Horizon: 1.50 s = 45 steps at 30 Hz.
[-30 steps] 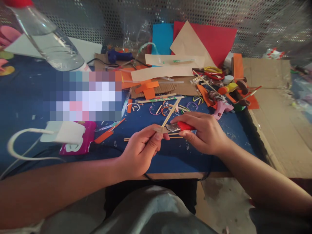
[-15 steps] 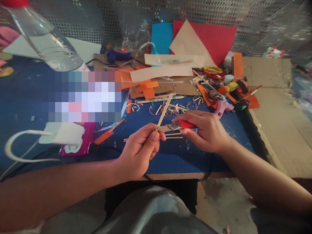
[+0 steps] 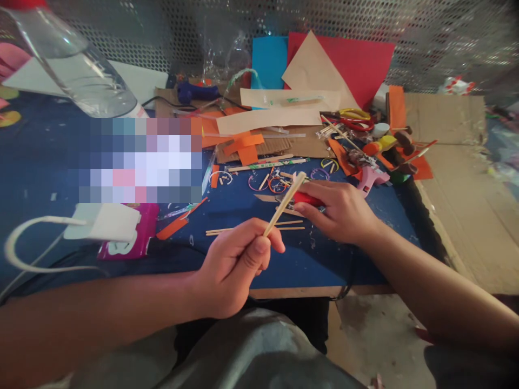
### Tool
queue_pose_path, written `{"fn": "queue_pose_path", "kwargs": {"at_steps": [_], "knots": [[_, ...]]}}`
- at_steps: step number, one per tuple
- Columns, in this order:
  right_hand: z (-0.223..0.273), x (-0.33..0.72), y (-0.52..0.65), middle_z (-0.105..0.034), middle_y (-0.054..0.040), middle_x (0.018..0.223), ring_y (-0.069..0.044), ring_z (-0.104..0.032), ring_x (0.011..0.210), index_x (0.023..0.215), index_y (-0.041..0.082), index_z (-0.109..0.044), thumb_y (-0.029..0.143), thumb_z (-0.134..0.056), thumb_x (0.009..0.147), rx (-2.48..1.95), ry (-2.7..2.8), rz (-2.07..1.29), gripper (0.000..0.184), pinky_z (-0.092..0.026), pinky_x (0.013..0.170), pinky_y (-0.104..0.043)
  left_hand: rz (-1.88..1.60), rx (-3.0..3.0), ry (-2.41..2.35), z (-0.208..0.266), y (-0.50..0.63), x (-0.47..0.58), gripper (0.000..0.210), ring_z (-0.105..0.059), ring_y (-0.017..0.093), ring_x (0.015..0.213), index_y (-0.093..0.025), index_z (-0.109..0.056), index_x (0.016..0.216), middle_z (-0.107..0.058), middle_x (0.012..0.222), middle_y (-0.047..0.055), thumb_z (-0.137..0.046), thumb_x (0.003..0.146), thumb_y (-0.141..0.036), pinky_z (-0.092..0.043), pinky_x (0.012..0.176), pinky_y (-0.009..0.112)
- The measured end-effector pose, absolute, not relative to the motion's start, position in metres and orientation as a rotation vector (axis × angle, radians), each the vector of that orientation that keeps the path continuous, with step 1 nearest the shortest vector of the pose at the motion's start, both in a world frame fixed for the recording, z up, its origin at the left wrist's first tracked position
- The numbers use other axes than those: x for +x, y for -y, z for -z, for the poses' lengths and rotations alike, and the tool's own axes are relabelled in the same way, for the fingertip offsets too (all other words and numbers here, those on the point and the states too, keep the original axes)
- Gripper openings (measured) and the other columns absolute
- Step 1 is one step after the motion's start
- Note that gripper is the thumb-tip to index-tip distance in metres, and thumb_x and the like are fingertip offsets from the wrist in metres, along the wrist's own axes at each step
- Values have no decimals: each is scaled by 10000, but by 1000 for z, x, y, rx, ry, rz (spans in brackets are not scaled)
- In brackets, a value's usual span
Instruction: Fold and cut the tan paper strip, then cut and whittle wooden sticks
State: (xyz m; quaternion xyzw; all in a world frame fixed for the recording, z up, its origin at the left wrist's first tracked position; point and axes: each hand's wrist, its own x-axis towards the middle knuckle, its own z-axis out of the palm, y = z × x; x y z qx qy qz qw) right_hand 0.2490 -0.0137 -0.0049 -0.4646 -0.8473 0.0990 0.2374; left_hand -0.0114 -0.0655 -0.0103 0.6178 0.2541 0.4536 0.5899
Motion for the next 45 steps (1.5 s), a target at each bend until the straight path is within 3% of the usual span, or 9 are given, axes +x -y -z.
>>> {"fn": "queue_pose_path", "kwargs": {"at_steps": [4, 9, 25, 45], "knots": [[8, 250, 9, -770, -54, 830, -203, -703, 698, 1040, 215, -772, 579, -536, 1087, -1256, 2230, -304, 437, -486, 646, -314, -1054, 1266, -609, 9, 64, -9, 297, -340, 75, 492, -199, -622, 1001, -420, 616, -72, -500, 1145, -428, -314, 453, 185], [6, 252, 12, -782, -66, 860, -211, -727, 727, 1077, 207, -782, 575, -559, 1074, -1197, 2197, -377, 430, -537, 682, -322, -1037, 1091, -586, 6, 56, -5, 326, -267, 61, 453, -210, -565, 944, -375, 596, -98, -548, 1115, -488, -294, 417, 161], [0, 250, 16, -832, -89, 995, -236, -792, 846, 1108, 238, -764, 561, -545, 1082, -1036, 2277, -450, 391, -599, 746, -338, -986, 1054, -637, 7, 51, -4, 346, -258, 63, 458, -208, -563, 947, -362, 589, -101, -576, 1098, -519, -300, 416, 157], [1, 251, 17, -828, -94, 990, -229, -792, 846, 1121, 200, -784, 533, -569, 1081, -1050, 2256, -430, 399, -589, 757, -324, -983, 1085, -629, 11, 51, -4, 338, -300, 46, 474, -181, -574, 974, -392, 611, -104, -550, 1125, -482, -302, 431, 145]]}}
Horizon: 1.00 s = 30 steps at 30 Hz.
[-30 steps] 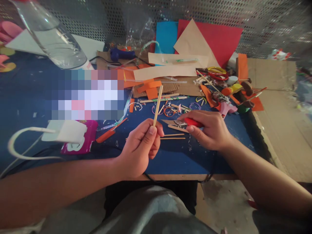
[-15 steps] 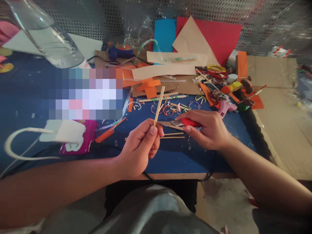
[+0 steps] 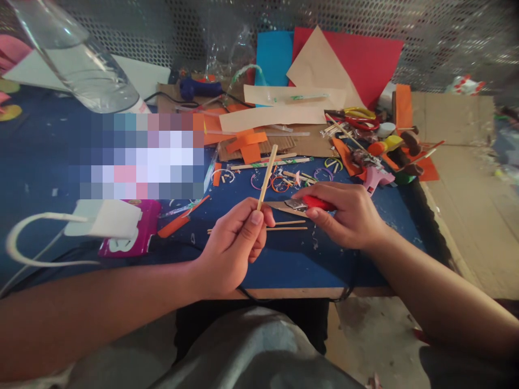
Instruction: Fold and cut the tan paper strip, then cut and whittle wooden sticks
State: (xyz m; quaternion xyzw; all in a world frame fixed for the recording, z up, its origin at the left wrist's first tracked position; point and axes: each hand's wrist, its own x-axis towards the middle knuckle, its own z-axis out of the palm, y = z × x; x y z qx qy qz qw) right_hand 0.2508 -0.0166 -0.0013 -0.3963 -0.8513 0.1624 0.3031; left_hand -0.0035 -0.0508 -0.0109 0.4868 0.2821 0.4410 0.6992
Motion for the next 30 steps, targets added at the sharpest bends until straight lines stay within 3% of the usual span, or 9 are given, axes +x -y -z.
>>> {"fn": "queue_pose_path", "kwargs": {"at_steps": [9, 17, 30], "knots": [[2, 248, 20, -840, -105, 1047, -247, -809, 912, 1153, 196, -773, 524, -547, 1092, -1039, 2293, -407, 403, -586, 781, -333, -901, 1172, -692, 15, 51, -4, 354, -332, 53, 501, -173, -609, 1005, -430, 640, -89, -572, 1110, -509, -314, 453, 168], [0, 241, 26, -808, -99, 962, -242, -779, 836, 1127, 183, -733, 584, -443, 1120, -1027, 2345, -377, 495, -543, 726, -340, -840, 1278, -714, 18, 50, -5, 399, -330, 55, 497, -164, -661, 1013, -459, 674, -69, -549, 1113, -534, -294, 452, 211], [-3, 245, 22, -816, -105, 955, -238, -781, 832, 1130, 180, -737, 575, -492, 1107, -932, 2326, -359, 465, -555, 731, -342, -873, 1041, -538, 11, 58, -2, 380, -292, 49, 484, -177, -578, 926, -406, 604, -97, -579, 1108, -511, -300, 442, 161]]}}
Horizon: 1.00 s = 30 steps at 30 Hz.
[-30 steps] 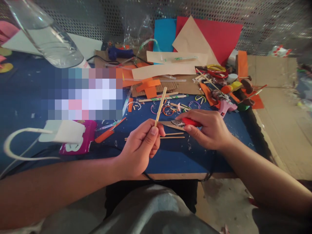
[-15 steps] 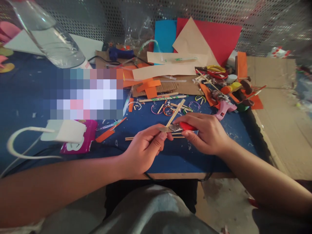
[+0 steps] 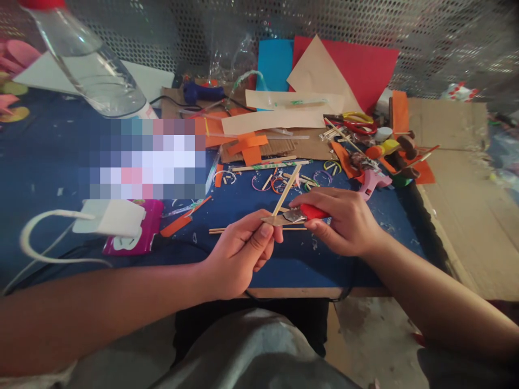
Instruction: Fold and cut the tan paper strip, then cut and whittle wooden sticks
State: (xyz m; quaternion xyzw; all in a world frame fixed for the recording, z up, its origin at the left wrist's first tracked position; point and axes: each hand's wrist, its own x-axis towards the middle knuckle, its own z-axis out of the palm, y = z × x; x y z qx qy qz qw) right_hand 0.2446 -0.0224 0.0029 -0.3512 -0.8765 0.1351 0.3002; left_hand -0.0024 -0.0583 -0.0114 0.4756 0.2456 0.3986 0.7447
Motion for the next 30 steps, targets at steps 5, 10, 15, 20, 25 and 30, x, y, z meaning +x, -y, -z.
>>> {"fn": "queue_pose_path", "kwargs": {"at_steps": [5, 10, 15, 20, 25, 30], "knots": [[-2, 244, 20, -817, -100, 949, -241, -790, 833, 1121, 192, -741, 580, -494, 1104, -932, 2317, -371, 460, -565, 729, -343, -870, 1014, -552, 11, 57, -3, 386, -294, 53, 481, -179, -591, 931, -391, 588, -103, -605, 1092, -529, -311, 438, 151], [-2, 246, 21, -829, -109, 989, -245, -802, 865, 1124, 188, -743, 576, -503, 1104, -953, 2317, -385, 456, -573, 745, -341, -858, 964, -553, 8, 56, -4, 399, -280, 56, 481, -186, -589, 920, -377, 578, -106, -629, 1072, -553, -312, 438, 147], [-2, 246, 22, -832, -109, 1001, -244, -802, 879, 1130, 195, -753, 582, -503, 1102, -965, 2311, -386, 462, -576, 760, -338, -847, 950, -533, 5, 56, -5, 389, -264, 60, 482, -191, -581, 908, -347, 570, -112, -624, 1077, -539, -316, 441, 151], [-3, 248, 21, -817, -98, 948, -234, -779, 817, 1129, 195, -758, 577, -509, 1096, -978, 2305, -390, 457, -551, 711, -332, -861, 1044, -604, 8, 53, -6, 362, -296, 59, 488, -179, -641, 960, -393, 584, -96, -624, 1083, -518, -301, 446, 162], [-2, 249, 21, -813, -98, 927, -232, -765, 791, 1109, 200, -753, 599, -484, 1096, -1010, 2310, -381, 482, -541, 696, -338, -877, 1173, -676, 10, 51, -7, 366, -330, 66, 496, -162, -705, 1032, -419, 601, -76, -614, 1087, -511, -278, 451, 193], [-1, 246, 24, -805, -98, 923, -236, -762, 803, 1091, 204, -739, 609, -454, 1101, -1040, 2319, -351, 495, -543, 705, -346, -899, 1265, -735, 9, 52, -7, 396, -384, 77, 510, -148, -731, 1044, -452, 619, -57, -602, 1089, -520, -300, 462, 214]]}}
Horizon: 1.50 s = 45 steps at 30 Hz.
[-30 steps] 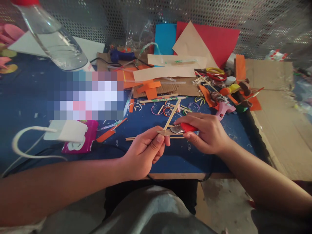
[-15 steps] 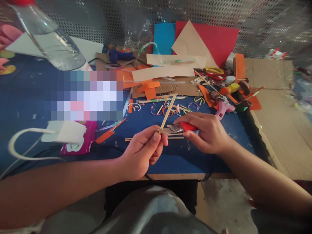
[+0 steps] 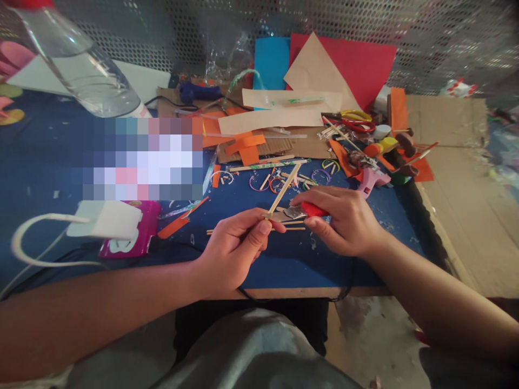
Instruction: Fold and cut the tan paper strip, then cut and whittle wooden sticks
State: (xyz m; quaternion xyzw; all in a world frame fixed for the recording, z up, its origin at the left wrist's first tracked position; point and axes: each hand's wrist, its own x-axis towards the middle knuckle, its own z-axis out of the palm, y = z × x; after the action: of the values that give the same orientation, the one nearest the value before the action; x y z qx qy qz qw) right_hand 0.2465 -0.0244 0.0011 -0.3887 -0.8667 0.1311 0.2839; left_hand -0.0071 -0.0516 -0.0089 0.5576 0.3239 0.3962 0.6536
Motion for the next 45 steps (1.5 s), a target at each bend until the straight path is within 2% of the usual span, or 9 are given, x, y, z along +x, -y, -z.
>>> {"fn": "queue_pose_path", "kwargs": {"at_steps": [7, 18, 22, 27, 31, 40, 45], "knots": [[-2, 244, 28, -788, -96, 908, -241, -759, 807, 1083, 201, -721, 613, -423, 1111, -1062, 2324, -325, 509, -535, 707, -343, -959, 1369, -789, 9, 53, -7, 407, -421, 78, 528, -144, -770, 1040, -470, 627, -52, -587, 1102, -502, -359, 498, 222], [-3, 235, 36, -799, -95, 942, -242, -760, 823, 1114, 214, -706, 588, -418, 1122, -1094, 2328, -308, 472, -534, 731, -346, -947, 1409, -786, 8, 52, -5, 399, -443, 86, 554, -152, -745, 960, -505, 682, -31, -591, 1098, -494, -389, 517, 233], [-3, 236, 34, -803, -100, 949, -241, -758, 813, 1121, 210, -712, 578, -425, 1121, -1082, 2327, -307, 467, -535, 723, -347, -956, 1363, -792, 7, 54, -4, 421, -436, 78, 529, -150, -723, 936, -490, 672, -37, -602, 1086, -524, -364, 484, 228], [-2, 242, 29, -815, -107, 982, -247, -768, 835, 1087, 210, -724, 594, -454, 1106, -1089, 2317, -306, 470, -552, 727, -349, -960, 1196, -763, 7, 54, -4, 404, -354, 76, 513, -139, -733, 1038, -429, 620, -64, -615, 1082, -523, -309, 463, 217], [-1, 245, 26, -814, -105, 973, -248, -771, 837, 1090, 210, -729, 585, -456, 1105, -1083, 2308, -311, 464, -558, 729, -354, -960, 1121, -770, 8, 55, -5, 408, -324, 78, 517, -145, -715, 999, -424, 616, -65, -634, 1067, -539, -299, 462, 216], [0, 245, 27, -799, -95, 906, -231, -754, 792, 1060, 212, -734, 635, -422, 1106, -1049, 2303, -354, 528, -542, 697, -338, -937, 1309, -749, 9, 53, -8, 410, -385, 83, 522, -149, -759, 1077, -454, 629, -51, -579, 1101, -517, -308, 473, 234], [-2, 238, 33, -800, -101, 922, -236, -755, 788, 1102, 195, -728, 624, -402, 1118, -1046, 2318, -323, 539, -543, 703, -349, -940, 1375, -744, 10, 53, -6, 383, -445, 79, 570, -150, -762, 997, -513, 708, -24, -586, 1107, -472, -371, 514, 231]]}}
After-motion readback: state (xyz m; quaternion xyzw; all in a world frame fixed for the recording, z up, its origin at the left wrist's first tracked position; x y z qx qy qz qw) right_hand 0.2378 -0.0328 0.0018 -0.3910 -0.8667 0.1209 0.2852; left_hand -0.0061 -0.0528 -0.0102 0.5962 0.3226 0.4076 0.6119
